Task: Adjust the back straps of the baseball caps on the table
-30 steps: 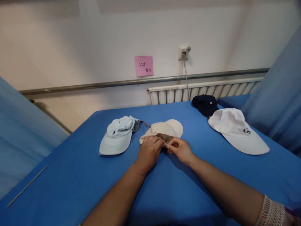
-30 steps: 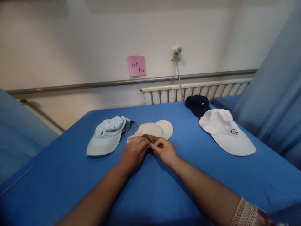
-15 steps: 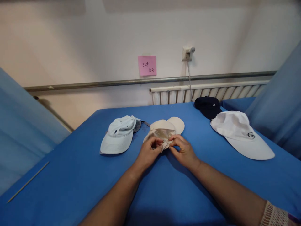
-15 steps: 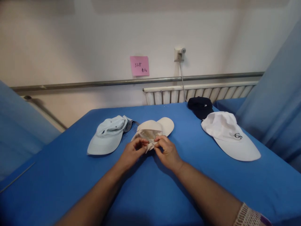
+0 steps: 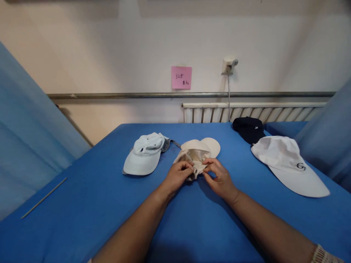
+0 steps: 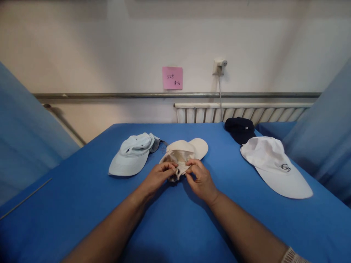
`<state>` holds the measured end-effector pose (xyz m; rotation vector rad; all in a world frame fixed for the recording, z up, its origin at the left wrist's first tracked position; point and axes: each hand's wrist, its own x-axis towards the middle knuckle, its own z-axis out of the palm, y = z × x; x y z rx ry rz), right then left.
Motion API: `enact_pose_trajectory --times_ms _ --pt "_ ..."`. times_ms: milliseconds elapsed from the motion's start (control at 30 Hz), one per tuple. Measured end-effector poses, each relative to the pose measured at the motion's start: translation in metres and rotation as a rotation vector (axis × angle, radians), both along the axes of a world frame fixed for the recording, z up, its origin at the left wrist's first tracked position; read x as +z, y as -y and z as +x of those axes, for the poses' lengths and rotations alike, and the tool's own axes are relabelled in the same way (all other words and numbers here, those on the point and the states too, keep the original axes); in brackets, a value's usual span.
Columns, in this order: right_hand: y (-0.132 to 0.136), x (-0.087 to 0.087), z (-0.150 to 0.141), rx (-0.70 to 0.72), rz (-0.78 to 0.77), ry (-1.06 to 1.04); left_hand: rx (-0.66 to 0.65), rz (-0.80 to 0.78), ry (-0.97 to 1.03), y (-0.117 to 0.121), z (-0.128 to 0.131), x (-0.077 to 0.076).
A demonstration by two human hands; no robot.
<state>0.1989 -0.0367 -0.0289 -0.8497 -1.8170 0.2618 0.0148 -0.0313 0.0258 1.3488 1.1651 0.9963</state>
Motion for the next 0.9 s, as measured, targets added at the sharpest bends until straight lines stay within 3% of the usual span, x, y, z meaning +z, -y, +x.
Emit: enact_pose_trajectory --times_ms 233,533,767,900 --pt "0.004 0.001 -0.003 0.039 0.029 0.067 -0.012 0.001 -0.168 -0.005 -0.004 -0.011" --pt "0.010 0.002 -0.006 0.094 0.054 0.109 -0.126 -0.020 -0.320 -0.007 -0.013 -0.011" --pt "0.009 0.002 -0.005 0.058 0.037 0.074 -0.104 -0.081 -0.063 -0.007 -0.005 -0.019" --pt "0.006 0.003 -0.004 -0.032 0.009 -0.011 0.017 0.075 -0.053 -0.004 0.002 -0.022"
